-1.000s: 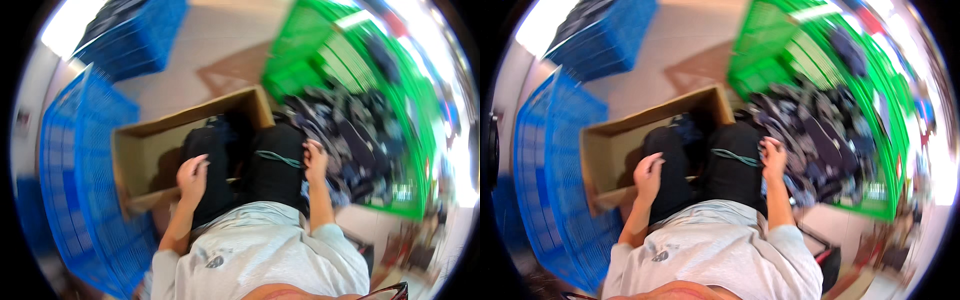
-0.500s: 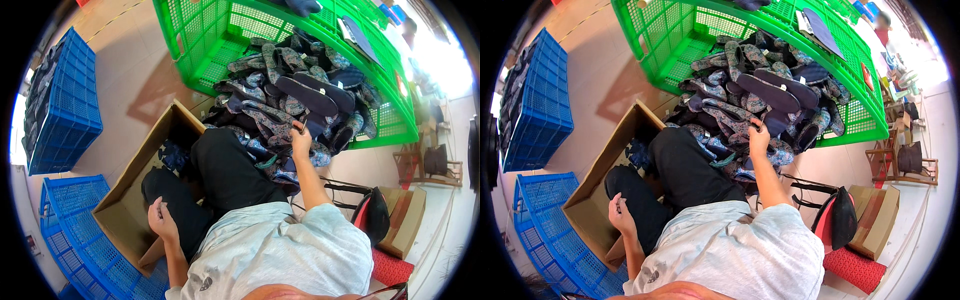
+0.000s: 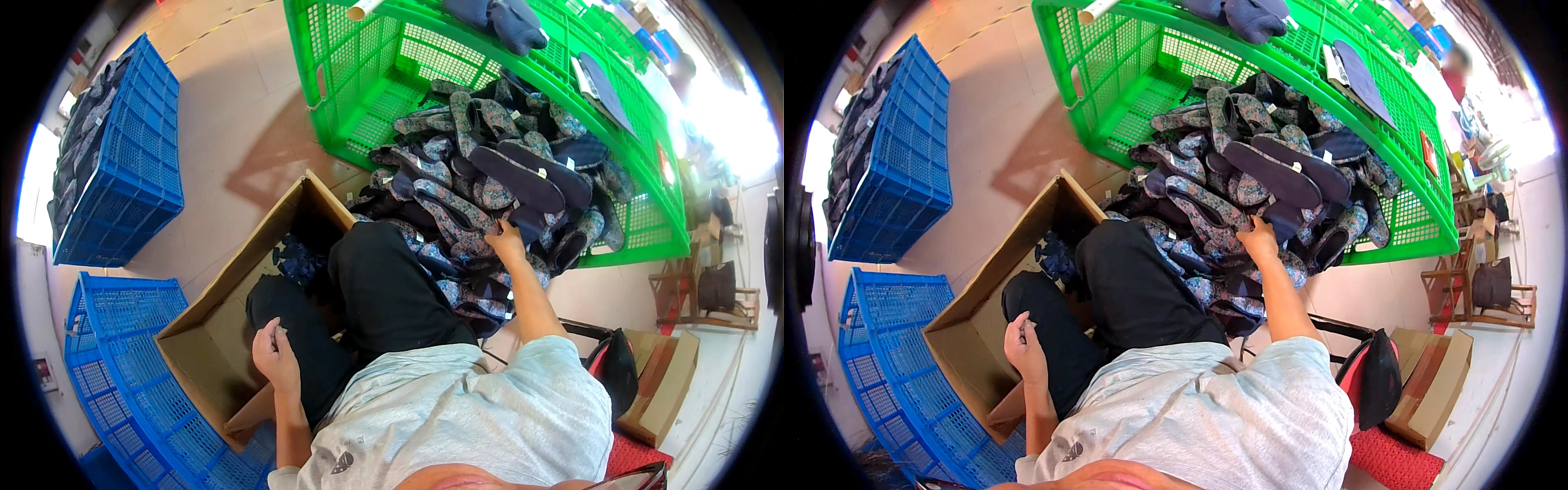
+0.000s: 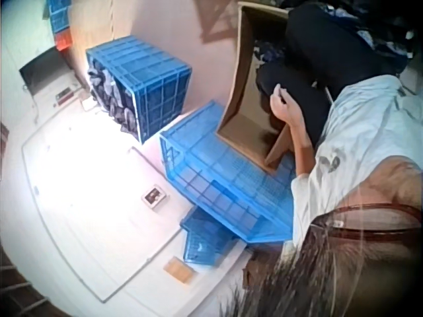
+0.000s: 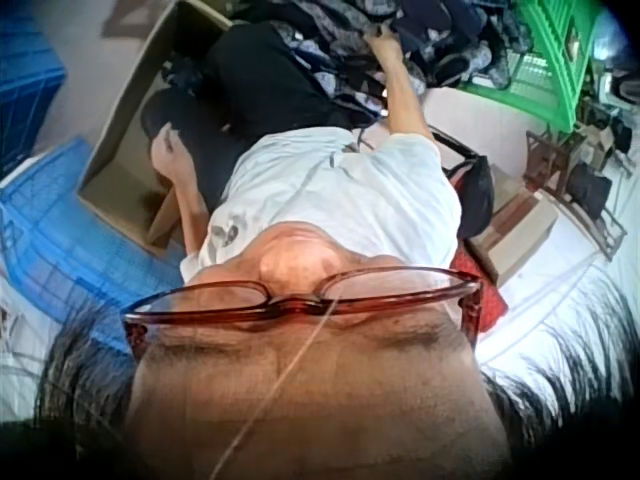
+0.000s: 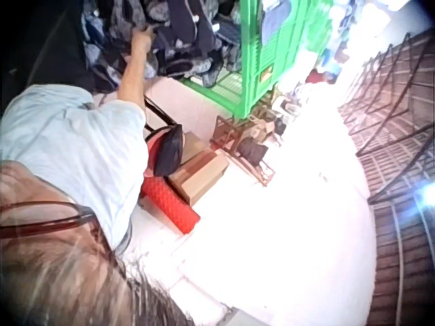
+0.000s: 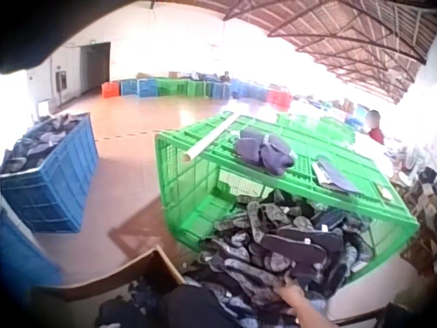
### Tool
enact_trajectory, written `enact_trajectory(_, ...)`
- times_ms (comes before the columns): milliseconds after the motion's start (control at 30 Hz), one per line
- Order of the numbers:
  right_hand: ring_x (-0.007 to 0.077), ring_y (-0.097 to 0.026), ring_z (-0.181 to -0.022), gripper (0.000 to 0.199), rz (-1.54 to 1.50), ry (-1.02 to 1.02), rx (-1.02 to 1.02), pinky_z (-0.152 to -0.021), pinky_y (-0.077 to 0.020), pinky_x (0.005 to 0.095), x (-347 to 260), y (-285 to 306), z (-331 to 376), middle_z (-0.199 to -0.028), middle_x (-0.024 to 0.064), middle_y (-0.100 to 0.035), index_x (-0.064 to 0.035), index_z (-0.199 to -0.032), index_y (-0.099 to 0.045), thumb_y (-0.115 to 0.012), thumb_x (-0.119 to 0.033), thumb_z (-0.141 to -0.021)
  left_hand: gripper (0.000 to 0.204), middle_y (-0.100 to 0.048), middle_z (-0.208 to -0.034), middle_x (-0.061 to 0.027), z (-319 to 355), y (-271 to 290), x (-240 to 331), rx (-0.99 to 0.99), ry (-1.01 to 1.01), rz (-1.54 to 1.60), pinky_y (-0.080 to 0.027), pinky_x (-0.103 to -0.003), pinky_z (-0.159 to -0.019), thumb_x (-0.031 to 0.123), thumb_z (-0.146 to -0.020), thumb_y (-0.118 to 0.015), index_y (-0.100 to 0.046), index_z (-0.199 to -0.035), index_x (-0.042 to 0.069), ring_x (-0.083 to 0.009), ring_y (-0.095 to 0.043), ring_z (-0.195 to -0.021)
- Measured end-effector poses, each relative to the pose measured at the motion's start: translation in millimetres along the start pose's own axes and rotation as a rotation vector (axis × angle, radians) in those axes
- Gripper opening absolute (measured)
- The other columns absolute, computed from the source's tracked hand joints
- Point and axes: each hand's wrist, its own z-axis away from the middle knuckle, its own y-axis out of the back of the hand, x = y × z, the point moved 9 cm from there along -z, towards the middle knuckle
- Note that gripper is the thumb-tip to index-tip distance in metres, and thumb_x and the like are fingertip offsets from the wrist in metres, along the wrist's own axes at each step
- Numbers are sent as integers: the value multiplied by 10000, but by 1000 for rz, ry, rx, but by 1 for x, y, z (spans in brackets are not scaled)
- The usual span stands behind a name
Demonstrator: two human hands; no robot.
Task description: The person sits on the floor and uses a small blade to trim loose threads and fabric edges from the sides of floral-patterned slippers. They pick up slippers from a green crate, trim them, and place the finished items into a blue crate.
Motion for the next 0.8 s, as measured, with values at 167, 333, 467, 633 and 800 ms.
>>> enact_trajectory(167,361,-655,-1039,635,-100,-32,-17,-891,-503,413,-13,6,20,-1126,204,-678,-11,-1238,-608,-799,-304,-708,160,-586,-748,-78,2,5,7,14,-49,-37,-453,-302,-644,-33,-867,-600,-688,-995,7,-190,-561,-689)
enact_trajectory(333,228,-633,-785,435,-238,87,-94,-740,-486,331,-67,15,59,-875,112,-682,24,-1009,-641,-803,-255,-717,168,-606,-769,-96,7,13,10,30,-90,-10,-468,-327,-676,-37,-843,-613,-688,-984,11,-233,-582,-715)
enact_trajectory(467,77,-521,-705,237,-822,72,-112,-651,-436,239,-107,27,78,-807,-13,-597,-31,-911,-609,-782,-118,-775,153,-663,-847,-113,4,22,34,40,-219,-70,-492,-353,-739,-31,-828,-637,-688,-963,20,-284,-628,-793)
enact_trajectory(633,44,-509,-556,161,-1078,91,-556,-474,-384,199,-207,11,142,-775,-36,-608,-89,-991,-628,-710,-146,-865,143,-697,-934,-116,-14,39,66,106,-308,11,-506,-359,-856,-1,-806,-680,-689,-945,27,-294,-655,-911)
enact_trajectory(800,46,-541,-583,233,-1035,191,-901,-462,-397,205,-289,-47,260,-817,-28,-624,-85,-1035,-613,-735,-211,-883,730,-486,-1399,-169,-41,21,48,-66,382,960,-418,-362,-1064,95,-863,-708,-338,-1489,22,-250,-499,-1282)
